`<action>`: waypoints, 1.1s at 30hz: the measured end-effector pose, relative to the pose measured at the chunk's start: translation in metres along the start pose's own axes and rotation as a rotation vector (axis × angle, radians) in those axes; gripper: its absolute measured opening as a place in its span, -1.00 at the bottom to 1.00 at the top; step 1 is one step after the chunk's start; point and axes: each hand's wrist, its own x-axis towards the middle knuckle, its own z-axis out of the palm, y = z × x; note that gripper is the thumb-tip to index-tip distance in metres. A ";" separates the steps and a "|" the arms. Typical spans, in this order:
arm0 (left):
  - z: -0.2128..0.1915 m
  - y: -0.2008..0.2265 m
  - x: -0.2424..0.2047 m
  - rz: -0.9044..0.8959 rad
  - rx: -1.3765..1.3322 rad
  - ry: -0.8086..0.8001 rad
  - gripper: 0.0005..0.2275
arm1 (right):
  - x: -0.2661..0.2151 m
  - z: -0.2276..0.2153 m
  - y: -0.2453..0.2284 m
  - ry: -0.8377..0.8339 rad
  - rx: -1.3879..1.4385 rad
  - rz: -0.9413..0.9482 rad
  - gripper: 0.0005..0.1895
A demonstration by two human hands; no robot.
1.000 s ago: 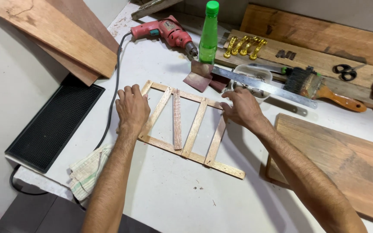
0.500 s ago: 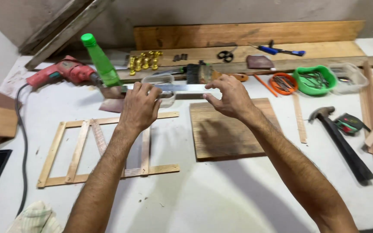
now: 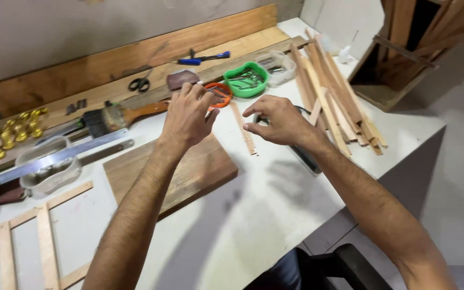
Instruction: The person assembles a small wooden lattice frame on a workbench, positioning thin wood slats across a rectangular frame and hammering nails to secure them. They measure a wood board with a tape measure and steel ruler, select and align slats, and hammer nails into the frame pieces.
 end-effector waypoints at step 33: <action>0.224 0.133 0.175 0.135 -0.276 -0.354 -0.57 | -0.050 -0.047 0.271 -0.067 -0.087 0.873 -0.36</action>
